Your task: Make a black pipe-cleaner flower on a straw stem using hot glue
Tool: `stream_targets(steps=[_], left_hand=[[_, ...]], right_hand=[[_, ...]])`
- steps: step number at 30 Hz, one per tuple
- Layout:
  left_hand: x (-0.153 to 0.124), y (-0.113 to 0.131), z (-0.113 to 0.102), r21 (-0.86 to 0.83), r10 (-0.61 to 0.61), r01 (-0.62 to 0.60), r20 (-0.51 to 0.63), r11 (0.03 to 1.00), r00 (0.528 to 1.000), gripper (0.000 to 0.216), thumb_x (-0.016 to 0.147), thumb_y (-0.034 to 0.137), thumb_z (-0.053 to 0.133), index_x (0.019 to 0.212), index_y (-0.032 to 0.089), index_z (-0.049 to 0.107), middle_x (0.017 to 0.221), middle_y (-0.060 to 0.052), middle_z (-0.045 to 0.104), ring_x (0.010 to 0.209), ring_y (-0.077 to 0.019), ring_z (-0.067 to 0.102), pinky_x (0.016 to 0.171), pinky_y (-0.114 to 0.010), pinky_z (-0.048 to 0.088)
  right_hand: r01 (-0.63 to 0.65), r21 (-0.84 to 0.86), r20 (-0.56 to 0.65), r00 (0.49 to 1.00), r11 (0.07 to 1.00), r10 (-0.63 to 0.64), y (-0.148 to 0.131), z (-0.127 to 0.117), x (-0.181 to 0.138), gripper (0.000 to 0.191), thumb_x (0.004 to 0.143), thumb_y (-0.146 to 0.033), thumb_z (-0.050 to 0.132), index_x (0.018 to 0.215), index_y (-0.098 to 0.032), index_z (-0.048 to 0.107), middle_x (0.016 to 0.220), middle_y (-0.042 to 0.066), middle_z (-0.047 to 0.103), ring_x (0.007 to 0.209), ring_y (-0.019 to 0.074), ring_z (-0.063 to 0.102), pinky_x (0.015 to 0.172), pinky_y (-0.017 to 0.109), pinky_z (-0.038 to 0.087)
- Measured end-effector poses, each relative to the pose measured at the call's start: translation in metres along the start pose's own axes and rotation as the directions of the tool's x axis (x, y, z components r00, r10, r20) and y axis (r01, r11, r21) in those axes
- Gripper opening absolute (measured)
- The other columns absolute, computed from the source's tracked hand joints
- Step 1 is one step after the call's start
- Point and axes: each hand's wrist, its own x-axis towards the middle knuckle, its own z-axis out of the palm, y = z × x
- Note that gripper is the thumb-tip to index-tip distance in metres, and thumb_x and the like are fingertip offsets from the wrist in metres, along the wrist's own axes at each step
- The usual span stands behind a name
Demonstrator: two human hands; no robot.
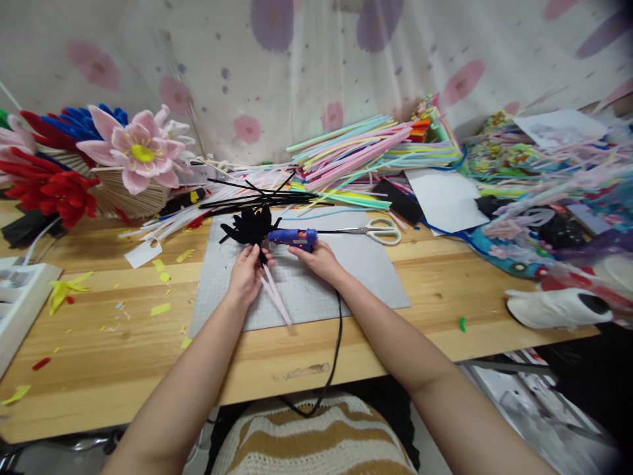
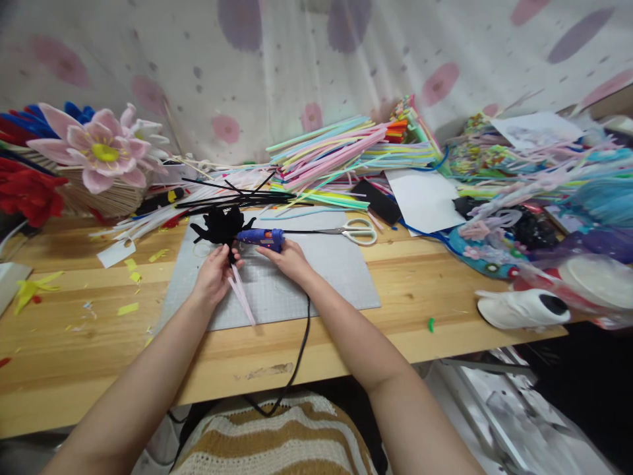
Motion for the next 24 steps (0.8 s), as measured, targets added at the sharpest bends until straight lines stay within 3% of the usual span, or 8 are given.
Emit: stream_targets(steps=[24], left_hand=[[-0.0001,-0.0011,0.0008,-0.001,0.008,-0.008,0.003,1.0,1.0,0.01,0.072,0.018,0.063,0.072,0.013,0.054,0.065,0.001,0.057,0.055,-0.007,0.056,0.053,-0.019,0.052]], right_hand=[[0.014,0.055,0.031,0.999,0.998,-0.016,-0.0009,0.0008,-0.0002,0.04,0.065,-0.048,0.062,0.089,-0.016,0.067,0.081,0.003,0.067,0.075,0.016,0.06,0.071,0.027,0.044]])
